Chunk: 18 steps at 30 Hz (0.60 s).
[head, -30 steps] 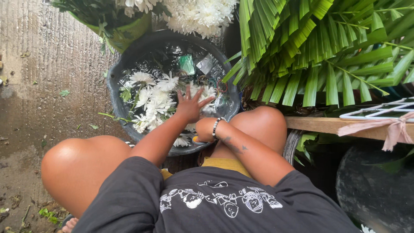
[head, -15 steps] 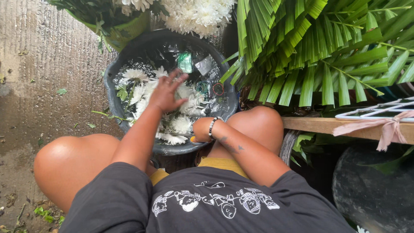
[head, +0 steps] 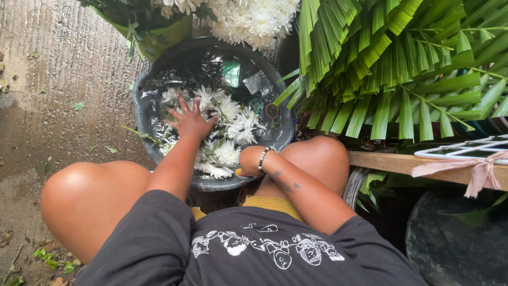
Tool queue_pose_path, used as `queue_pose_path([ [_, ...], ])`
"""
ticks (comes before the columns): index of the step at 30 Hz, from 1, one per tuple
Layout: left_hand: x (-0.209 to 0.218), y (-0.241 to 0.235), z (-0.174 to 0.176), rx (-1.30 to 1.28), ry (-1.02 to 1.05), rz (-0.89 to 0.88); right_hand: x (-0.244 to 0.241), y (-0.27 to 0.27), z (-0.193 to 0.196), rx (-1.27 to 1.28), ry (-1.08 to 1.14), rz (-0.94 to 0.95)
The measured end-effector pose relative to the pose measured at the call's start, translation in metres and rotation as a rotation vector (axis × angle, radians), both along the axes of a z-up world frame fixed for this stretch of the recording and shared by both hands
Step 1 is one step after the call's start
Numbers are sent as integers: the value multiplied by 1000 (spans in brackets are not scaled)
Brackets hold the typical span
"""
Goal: The person prepares flowers by cutting stems with shears, placing them in a basin of water, and wrapping stems with tape or wire.
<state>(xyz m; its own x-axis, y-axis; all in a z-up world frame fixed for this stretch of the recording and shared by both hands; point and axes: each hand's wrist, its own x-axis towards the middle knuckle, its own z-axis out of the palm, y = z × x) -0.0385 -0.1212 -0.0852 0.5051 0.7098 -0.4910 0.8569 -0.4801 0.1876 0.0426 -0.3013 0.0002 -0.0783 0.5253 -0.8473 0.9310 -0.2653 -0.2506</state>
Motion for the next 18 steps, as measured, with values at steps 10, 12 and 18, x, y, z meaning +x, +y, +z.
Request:
queue_pose_path([
  [10, 12, -3, -17, -276, 146, -193, 1, -3, -20, -22, -19, -37],
  [12, 21, -3, 21, -249, 218, -292, 3, -4, -22, -23, -26, -33],
  [18, 68, -22, 26, -292, 740, -243, 0, -3, -14, -32, -21, -9],
])
